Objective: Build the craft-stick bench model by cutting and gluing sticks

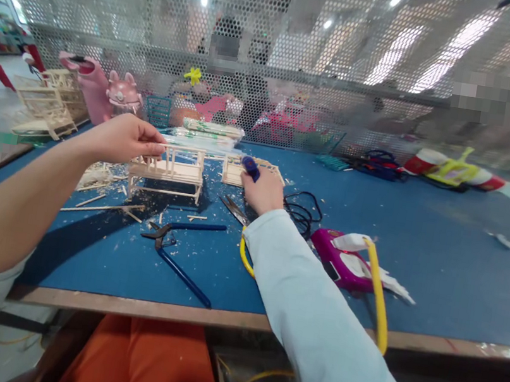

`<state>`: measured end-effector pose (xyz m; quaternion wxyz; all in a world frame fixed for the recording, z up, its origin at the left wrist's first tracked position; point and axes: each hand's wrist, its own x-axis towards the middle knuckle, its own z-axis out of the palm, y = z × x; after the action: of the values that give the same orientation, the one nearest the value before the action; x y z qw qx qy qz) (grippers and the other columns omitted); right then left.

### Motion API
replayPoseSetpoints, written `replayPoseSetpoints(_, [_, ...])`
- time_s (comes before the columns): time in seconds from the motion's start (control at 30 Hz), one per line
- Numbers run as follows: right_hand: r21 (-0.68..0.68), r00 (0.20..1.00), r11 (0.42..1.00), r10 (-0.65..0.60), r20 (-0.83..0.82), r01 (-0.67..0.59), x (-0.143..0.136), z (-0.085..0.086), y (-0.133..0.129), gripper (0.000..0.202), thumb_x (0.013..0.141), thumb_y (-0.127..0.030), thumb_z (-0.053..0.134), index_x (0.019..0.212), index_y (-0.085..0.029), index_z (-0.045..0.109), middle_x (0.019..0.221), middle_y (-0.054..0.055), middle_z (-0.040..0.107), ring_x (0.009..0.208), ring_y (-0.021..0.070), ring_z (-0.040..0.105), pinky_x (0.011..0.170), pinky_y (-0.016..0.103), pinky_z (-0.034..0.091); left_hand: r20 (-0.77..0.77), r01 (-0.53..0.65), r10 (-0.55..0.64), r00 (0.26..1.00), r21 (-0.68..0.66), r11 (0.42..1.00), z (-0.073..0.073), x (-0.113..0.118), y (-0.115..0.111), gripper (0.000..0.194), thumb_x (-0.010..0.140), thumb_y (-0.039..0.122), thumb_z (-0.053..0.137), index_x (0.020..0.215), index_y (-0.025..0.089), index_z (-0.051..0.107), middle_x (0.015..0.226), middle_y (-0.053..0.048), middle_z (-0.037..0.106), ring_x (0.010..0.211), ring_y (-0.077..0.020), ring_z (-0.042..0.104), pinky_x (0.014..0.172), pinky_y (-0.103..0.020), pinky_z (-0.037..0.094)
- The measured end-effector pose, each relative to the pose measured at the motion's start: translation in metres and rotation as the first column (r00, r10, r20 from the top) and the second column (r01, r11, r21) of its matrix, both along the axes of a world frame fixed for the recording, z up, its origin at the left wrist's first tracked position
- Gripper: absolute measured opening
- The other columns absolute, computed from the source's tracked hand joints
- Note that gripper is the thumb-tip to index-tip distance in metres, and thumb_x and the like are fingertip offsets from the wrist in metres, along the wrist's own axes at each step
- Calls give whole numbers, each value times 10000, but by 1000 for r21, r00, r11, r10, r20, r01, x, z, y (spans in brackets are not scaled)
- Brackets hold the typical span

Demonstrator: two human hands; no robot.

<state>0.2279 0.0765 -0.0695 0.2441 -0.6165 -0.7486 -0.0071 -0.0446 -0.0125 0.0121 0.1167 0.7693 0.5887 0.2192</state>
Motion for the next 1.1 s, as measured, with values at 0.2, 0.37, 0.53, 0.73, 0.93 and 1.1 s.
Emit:
replayPoseSetpoints(0.2, [-185,970,982,13,245,33,-3,-10,-1,397,773,-237,524,1145,-122,604,1076,202,635,978,304,594,790,377,442,-50,90,-99,994,-169,981,8,0,-7,310,781,355,501,971,194,685,908,-35,715,802,-142,614,693,-245,442])
replayPoseSetpoints(0.37, [84,979,980,189,-75,-182,-4,5,-14,403,674,-120,516,1066,-119,612,946,128,621,887,236,570,783,354,436,-147,86,-120,982,-218,972,13,5,-14,328,751,344,503,976,187,683,894,-17,703,759,-136,583,656,-227,394])
replayPoseSetpoints(0.53, [18,588,701,611,-530,-713,-21,13,-43,396,649,-164,556,1044,-162,537,703,-25,492,603,102,472,569,238,396,-260,127,-186,948,-225,966,8,20,-21,337,702,351,539,959,187,682,805,-16,682,662,-134,526,601,-236,327])
replayPoseSetpoints(0.73, [38,515,638,654,-554,-769,-40,2,-48,274,727,-321,608,936,-148,571,632,-45,461,557,84,403,536,234,344,-339,67,-90,936,-79,995,-3,40,-20,252,731,332,487,660,160,657,495,-1,492,471,-110,346,508,-273,244])
replayPoseSetpoints(0.93, [51,527,629,690,-497,-776,-41,7,-44,176,758,-323,580,792,-151,587,582,-51,440,552,84,385,542,239,330,-365,47,-65,929,-60,997,-8,44,-16,231,717,301,511,600,166,657,449,9,443,458,-107,309,502,-275,229])
replayPoseSetpoints(1.1, [-7,541,616,686,-487,-788,-41,11,-44,162,733,-313,606,745,-156,568,560,-57,438,535,79,382,529,232,313,-343,15,-34,939,-58,998,-13,45,-13,165,663,245,568,709,191,717,572,-18,607,518,-127,458,527,-260,286])
